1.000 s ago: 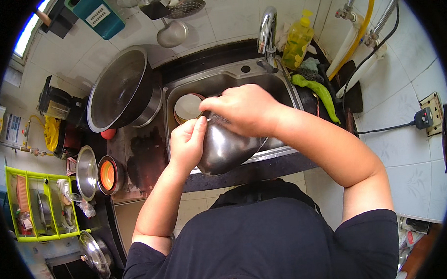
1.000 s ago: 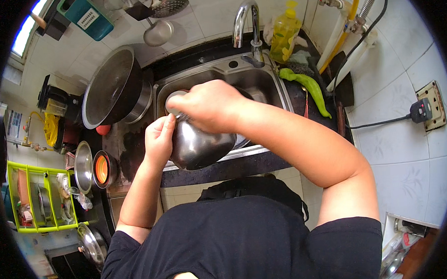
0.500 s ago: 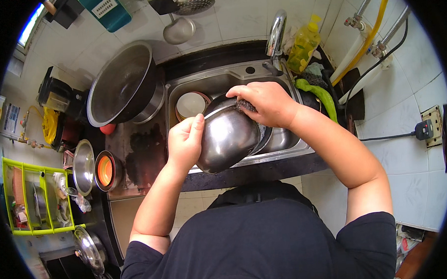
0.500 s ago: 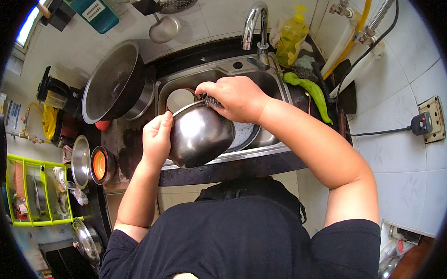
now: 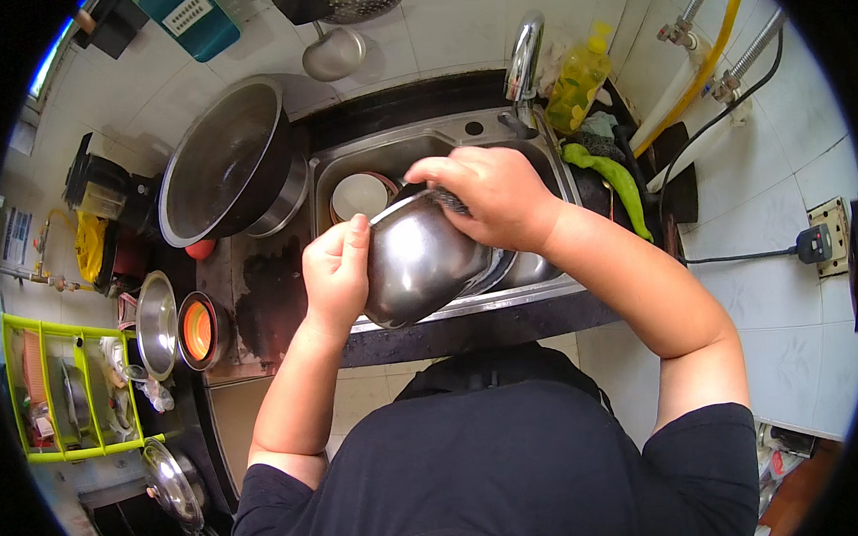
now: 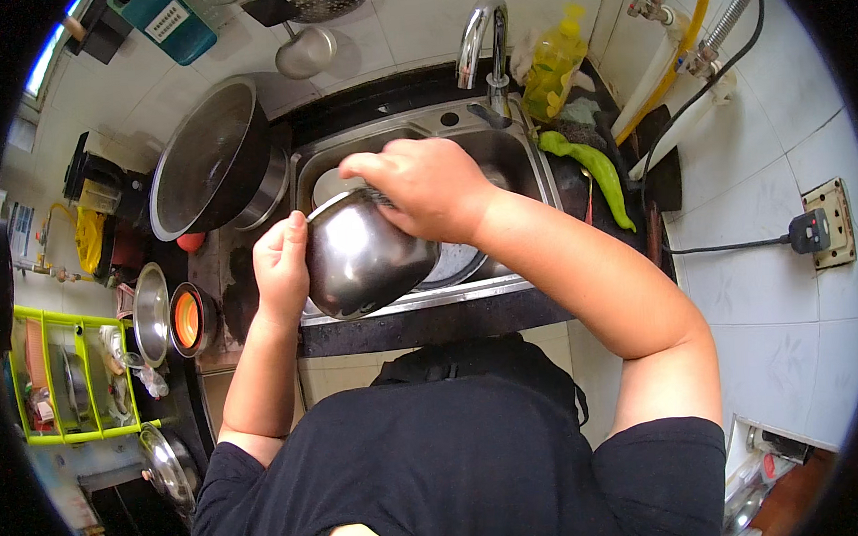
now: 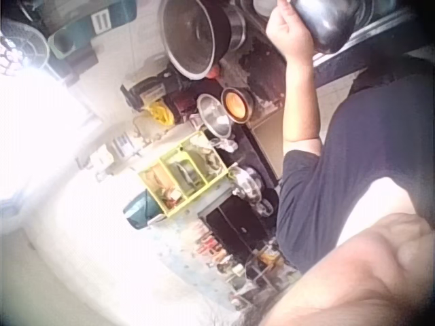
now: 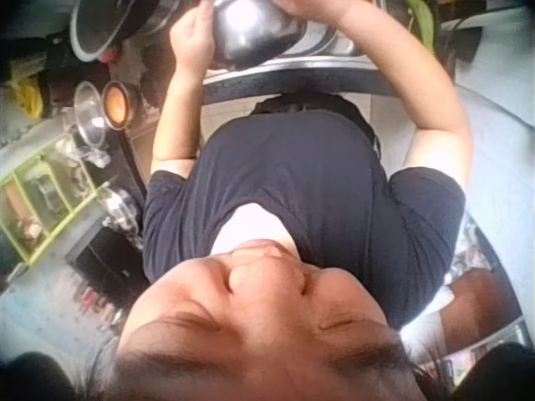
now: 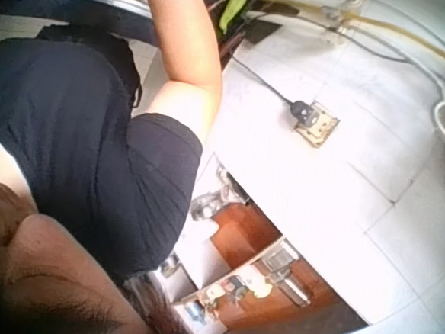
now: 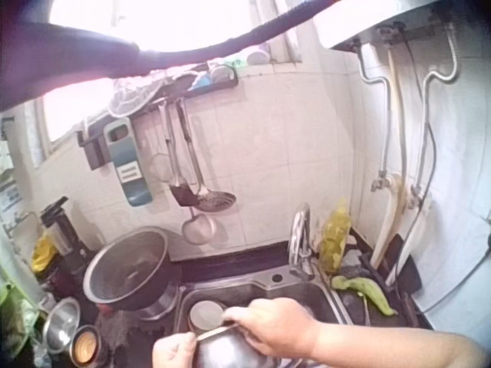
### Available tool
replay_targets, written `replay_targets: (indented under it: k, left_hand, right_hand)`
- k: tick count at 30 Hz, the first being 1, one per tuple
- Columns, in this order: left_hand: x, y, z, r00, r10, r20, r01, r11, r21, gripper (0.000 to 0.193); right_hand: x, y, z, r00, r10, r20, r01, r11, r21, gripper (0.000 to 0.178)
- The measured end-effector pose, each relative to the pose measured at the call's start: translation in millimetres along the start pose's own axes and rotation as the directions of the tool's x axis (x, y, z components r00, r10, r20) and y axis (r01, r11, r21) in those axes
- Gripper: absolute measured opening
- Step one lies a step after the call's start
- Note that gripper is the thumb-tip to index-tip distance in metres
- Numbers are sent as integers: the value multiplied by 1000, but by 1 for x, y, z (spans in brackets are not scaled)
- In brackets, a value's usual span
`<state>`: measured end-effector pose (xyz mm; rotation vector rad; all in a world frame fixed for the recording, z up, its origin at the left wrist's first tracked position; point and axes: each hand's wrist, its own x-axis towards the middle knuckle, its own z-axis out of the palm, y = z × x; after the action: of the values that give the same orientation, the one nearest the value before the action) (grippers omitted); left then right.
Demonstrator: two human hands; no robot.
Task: The person washes a metal bowl and a colorful bowl in a kitchen sink using a steel wool scrubber and soapy water. They scrub the inside and outside of the metal bowl, rinse it under the tap, and then proceed to wash the colorful bowl.
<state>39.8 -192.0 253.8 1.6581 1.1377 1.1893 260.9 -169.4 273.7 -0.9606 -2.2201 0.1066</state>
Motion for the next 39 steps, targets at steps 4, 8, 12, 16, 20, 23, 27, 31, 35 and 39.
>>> replay_targets:
  k: [4, 8, 12, 16, 20, 23, 27, 31, 35, 39]
  left_hand:
    - [1, 6, 9, 996, 64, 57, -73, 983, 169, 35]
    - [0, 6, 4, 1000, 3, 28, -6, 995, 103, 33]
    - [1, 7, 3, 998, 37, 42, -39, 997, 66, 33]
    - [-1, 11, 5, 985, 132, 111, -151, 973, 176, 35]
    - [-4, 8, 2, 999, 20, -36, -22, 999, -34, 35]
    - [-5, 6, -6, 999, 50, 8, -49, 992, -115, 35]
    - [-12, 18, -8, 997, 81, -6, -79, 962, -261, 34]
    - [-8, 22, -14, 989, 103, 109, -72, 963, -261, 32]
    - [4, 42, -9, 981, -11, 193, 0, 998, 56, 27]
    - [8, 52, 3, 951, -174, 255, 187, 982, -29, 26]
  right_hand:
    - [12, -32, 0, 982, -105, 157, 124, 985, -118, 35]
    - [-4, 9, -1, 991, 62, 120, -75, 991, 114, 33]
    - [-1, -5, -6, 996, 37, 76, -41, 997, 60, 33]
    - [16, -43, -12, 988, -78, 136, 86, 995, -57, 23]
    - [-4, -1, -3, 997, 70, 26, -72, 994, 77, 35]
    - [-22, 17, -4, 995, 65, -82, -57, 994, 92, 33]
    - [-23, 4, -14, 974, 169, -153, -113, 941, 320, 35]
    - [-22, -4, -27, 971, 166, -171, -103, 939, 328, 33]
    - [-22, -10, -34, 972, 135, -193, -91, 971, 220, 33]
    - [-17, -22, -37, 986, -9, -165, 8, 1000, -1, 35]
